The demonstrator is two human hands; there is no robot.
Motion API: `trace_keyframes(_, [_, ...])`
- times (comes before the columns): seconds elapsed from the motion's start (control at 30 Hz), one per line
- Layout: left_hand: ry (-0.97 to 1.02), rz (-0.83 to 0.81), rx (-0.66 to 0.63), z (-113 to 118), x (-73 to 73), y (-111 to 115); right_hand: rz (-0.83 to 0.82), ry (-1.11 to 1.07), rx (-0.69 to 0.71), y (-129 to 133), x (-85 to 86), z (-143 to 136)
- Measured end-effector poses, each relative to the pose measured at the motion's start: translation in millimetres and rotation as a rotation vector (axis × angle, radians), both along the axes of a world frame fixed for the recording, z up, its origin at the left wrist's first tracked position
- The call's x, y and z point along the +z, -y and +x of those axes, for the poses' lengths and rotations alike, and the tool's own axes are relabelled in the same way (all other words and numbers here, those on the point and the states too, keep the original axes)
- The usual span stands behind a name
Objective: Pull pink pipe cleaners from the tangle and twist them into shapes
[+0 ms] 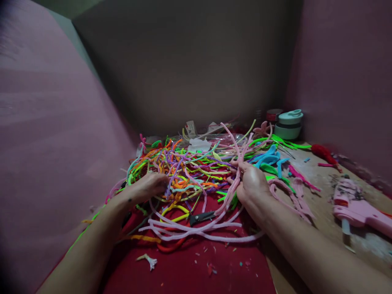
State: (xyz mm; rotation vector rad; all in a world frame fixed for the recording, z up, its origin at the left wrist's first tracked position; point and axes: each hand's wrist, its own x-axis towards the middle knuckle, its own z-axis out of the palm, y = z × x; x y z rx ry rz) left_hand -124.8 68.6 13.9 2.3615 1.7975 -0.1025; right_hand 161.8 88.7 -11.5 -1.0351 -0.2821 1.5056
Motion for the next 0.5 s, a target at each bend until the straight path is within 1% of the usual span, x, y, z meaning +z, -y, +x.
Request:
trace_keyframes(0.1, [-0.009,-0.024,0.014,1.1,-0.8,0.1,0.0,0.0,0.005,0.1,0.1,-0.3])
trace_keyframes(0.23, [0.038,-0.055,0.043,1.3,0.2,1.7,0.014,0.001,0.009,0.1,-1.6,-0.7])
trace_keyframes(0.4, [0.081,-0.055,0.008,0.7,2.5,3.4,0.025,-0.025,0.006,-0.8,-4.1,0.0])
trace_keyframes(0.5, [0.089,-0.042,0.024,1.7,1.9,4.1,0.026,-0.028,0.01,-1.0,-3.7,0.6])
